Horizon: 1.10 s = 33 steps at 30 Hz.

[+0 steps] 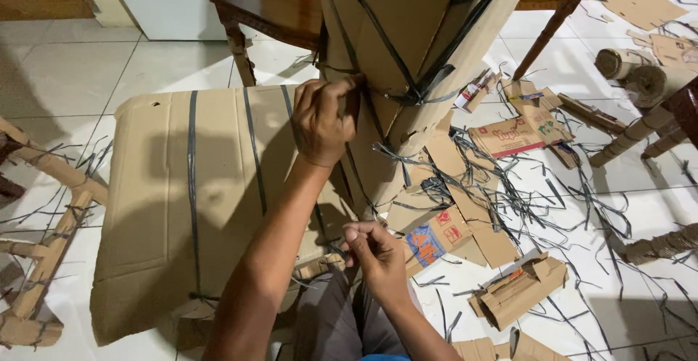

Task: Wrapping wooden furniture legs with cardboard and securing them with plastic straps

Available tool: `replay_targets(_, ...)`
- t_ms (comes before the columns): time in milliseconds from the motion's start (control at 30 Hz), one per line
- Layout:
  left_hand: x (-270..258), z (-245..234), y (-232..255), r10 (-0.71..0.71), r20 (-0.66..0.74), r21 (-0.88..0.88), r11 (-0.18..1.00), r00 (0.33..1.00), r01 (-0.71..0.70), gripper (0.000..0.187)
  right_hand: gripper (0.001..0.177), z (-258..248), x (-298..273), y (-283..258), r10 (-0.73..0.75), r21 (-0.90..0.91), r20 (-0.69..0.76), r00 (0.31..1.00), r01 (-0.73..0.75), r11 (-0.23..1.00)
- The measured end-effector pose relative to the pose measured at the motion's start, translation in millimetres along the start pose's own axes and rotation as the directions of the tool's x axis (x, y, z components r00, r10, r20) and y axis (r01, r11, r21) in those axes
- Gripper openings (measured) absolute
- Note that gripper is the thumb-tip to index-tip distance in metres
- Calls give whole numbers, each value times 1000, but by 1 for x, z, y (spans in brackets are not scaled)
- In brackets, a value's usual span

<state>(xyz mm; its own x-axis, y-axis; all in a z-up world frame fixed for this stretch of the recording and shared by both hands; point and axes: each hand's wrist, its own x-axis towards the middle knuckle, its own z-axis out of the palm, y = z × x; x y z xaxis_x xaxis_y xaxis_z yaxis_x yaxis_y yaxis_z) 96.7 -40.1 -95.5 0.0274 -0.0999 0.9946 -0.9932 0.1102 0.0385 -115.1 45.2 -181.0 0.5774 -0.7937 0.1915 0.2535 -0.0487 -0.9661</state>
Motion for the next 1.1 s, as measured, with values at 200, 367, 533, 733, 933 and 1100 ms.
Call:
replay_targets(200,-2,-4,-5,-17,160,-90,995,987,32,48,23,-7,-6,-1,30,-18,-19,999,-30,999)
replay_targets(367,15,-9,2,-76,328,-218,964,942,153,47,21,-11,-9,-5,52,-88,17,998,-51,995)
replay_targets(533,8,-12,12,-205,285,-247,928,936,279,42,23,-13,-17,2,126,-9,10,992,-126,992)
replay_targets(733,3,-5,15,-211,220,-239,935,953,262,40,24,-14,-23,5,192,35,-5,981,-192,981)
replay_targets(933,6,-9,24,-177,220,-215,950,959,225,39,19,-13,-29,13,194,48,2,981,-194,980)
replay_targets(1100,-20,8,18,-237,88,-154,956,968,248,43,21,-14,-32,11,160,17,-7,987,-160,987)
